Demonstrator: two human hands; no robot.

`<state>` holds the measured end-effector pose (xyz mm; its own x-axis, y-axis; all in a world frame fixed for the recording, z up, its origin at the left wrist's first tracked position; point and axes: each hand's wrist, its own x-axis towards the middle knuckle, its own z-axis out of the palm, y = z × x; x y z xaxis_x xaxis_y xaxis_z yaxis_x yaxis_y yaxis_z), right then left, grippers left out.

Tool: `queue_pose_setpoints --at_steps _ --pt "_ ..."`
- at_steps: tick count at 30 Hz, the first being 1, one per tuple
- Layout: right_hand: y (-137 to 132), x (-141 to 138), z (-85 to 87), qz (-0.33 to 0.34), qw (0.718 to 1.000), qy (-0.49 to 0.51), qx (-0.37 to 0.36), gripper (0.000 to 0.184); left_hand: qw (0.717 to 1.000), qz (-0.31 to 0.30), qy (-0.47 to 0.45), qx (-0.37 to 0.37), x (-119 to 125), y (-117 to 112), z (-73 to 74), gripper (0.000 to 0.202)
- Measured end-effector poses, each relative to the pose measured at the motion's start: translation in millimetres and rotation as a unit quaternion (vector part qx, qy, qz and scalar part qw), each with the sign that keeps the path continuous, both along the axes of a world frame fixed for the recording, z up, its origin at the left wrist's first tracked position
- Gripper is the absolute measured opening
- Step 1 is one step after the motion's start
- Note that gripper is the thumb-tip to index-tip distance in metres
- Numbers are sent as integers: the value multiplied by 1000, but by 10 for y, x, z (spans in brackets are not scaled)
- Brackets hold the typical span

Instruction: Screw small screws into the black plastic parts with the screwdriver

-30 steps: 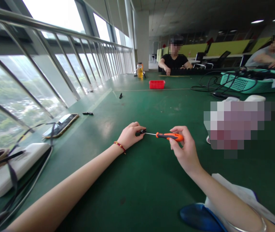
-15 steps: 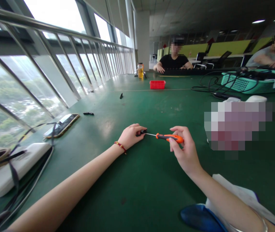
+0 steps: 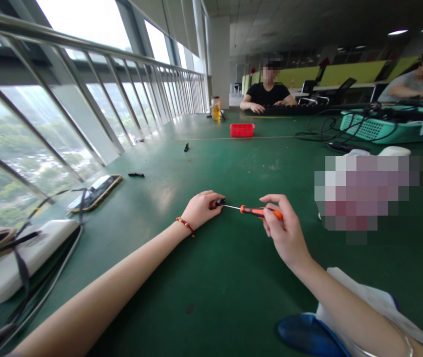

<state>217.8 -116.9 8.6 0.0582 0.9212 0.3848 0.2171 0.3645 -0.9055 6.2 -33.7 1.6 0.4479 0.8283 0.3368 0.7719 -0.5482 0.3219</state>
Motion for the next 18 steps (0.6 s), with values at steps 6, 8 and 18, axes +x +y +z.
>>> queue_pose_setpoints --at_steps 6,8,18 --pt "1 7 -17 2 1000 -2 27 16 1000 2 6 -3 2 -7 11 25" --pt "0 -3 -16 13 1000 -4 -3 16 1000 2 5 -2 2 -6 11 25" --pt "9 16 -14 -46 997 -40 51 21 1000 2 4 2 3 -5 2 24"
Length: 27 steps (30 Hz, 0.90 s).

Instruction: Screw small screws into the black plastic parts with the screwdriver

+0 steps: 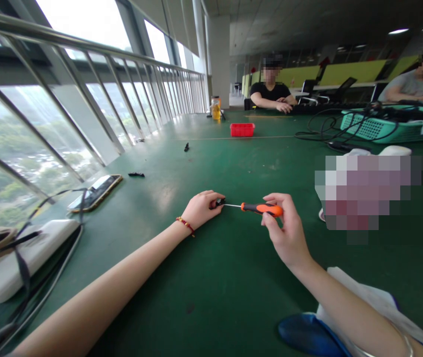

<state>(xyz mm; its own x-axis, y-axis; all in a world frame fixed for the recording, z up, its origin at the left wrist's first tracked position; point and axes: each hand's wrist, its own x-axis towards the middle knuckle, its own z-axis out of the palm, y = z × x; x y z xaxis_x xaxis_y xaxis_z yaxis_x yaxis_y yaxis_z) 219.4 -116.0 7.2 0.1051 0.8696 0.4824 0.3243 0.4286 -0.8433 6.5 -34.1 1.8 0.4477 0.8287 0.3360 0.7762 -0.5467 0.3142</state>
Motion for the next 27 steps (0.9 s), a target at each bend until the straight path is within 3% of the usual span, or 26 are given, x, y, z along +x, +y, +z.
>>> queue_pose_setpoints --at_steps 7,15,21,27 --pt "-28 -15 39 27 996 23 -79 28 1000 -1 1 -1 -3 -3 5 25" --pt "-7 0 12 17 1000 -2 -22 20 1000 0 0 -1 0 -5 9 24" --pt "-18 -12 34 21 996 12 -90 26 1000 -1 -4 -1 -1 1 1 25" --pt "-26 -3 21 4 1000 -23 -13 25 1000 1 -2 -1 0 0 3 24"
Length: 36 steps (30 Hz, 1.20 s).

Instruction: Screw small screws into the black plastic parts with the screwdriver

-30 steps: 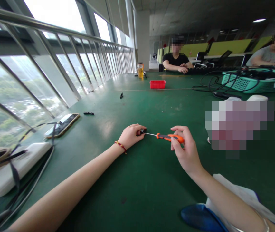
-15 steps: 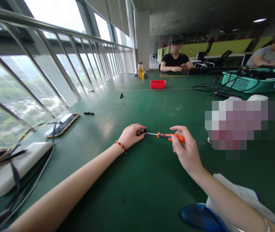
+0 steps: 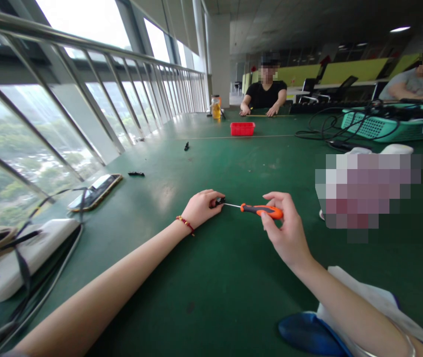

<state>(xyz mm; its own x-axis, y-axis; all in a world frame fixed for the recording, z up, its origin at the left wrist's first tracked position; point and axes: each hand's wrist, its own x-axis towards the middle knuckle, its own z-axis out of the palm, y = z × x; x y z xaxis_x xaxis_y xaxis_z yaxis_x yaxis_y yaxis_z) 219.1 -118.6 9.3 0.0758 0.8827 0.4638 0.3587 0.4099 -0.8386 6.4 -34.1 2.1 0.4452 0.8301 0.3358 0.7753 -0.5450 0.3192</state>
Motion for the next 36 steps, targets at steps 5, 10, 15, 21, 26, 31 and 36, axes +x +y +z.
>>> queue_pose_setpoints --at_steps 5,10,15,21,26,31,36 --pt "-1 3 -5 -11 999 -29 20 23 1000 -2 0 -1 1 -2 5 23" --pt "-11 -23 3 44 997 28 -63 22 1000 -1 -1 -4 -1 0 5 23" --pt "-23 -20 -2 43 998 27 -47 23 1000 -2 -2 -1 -1 -2 2 23" --pt "-18 -14 -8 50 999 14 4 24 1000 0 2 -7 3 2 9 24" --pt "-14 -32 5 43 997 30 -57 25 1000 1 2 -9 3 -1 17 24" --pt "-5 -25 3 44 998 33 -22 24 1000 4 2 -7 2 -5 16 24" --pt "-27 -36 21 54 997 26 -58 26 1000 0 -2 -8 -3 1 8 25"
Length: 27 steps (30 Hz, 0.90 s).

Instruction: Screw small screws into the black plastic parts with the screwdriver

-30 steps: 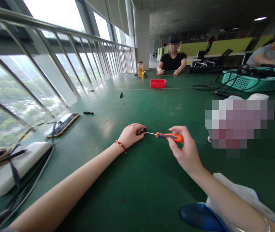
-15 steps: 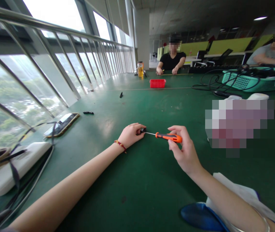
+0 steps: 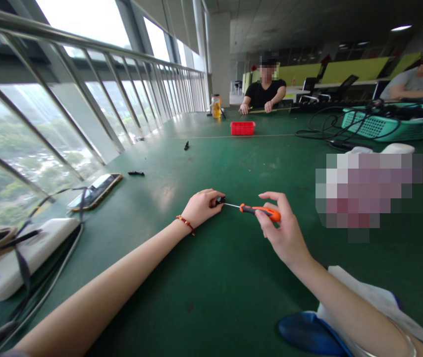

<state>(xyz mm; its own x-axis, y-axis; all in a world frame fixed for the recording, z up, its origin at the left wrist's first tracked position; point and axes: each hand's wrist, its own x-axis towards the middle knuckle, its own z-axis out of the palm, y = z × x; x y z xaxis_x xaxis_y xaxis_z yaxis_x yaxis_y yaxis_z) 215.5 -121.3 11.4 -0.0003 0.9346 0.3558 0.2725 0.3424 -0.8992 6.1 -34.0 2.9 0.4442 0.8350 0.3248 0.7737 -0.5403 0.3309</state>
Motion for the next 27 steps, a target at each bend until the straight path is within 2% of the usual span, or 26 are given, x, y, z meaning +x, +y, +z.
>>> queue_pose_setpoints --at_steps 3,6,9,11,14,19,23,27 --pt "-9 1 4 -3 999 -9 -31 24 1000 0 0 0 0 -1 0 25" --pt "-2 9 -4 -18 999 -23 13 21 1000 1 0 3 3 -5 2 25" --pt "10 7 -18 -33 996 -34 70 29 1000 0 0 6 5 -3 -1 24" --pt "17 -2 -27 -37 996 -33 80 33 1000 -2 1 6 6 1 -4 24" --pt "24 -14 -32 -35 998 -15 52 35 1000 -1 3 6 6 4 -7 24" --pt "9 -6 -12 -15 999 10 -26 26 1000 -1 -2 4 4 3 -11 24" --pt "-3 -4 -5 -13 1000 -3 -8 25 1000 -1 -5 7 8 5 -15 23" --pt "8 -18 -11 17 1000 -5 5 27 1000 14 -11 11 14 1 -4 19"
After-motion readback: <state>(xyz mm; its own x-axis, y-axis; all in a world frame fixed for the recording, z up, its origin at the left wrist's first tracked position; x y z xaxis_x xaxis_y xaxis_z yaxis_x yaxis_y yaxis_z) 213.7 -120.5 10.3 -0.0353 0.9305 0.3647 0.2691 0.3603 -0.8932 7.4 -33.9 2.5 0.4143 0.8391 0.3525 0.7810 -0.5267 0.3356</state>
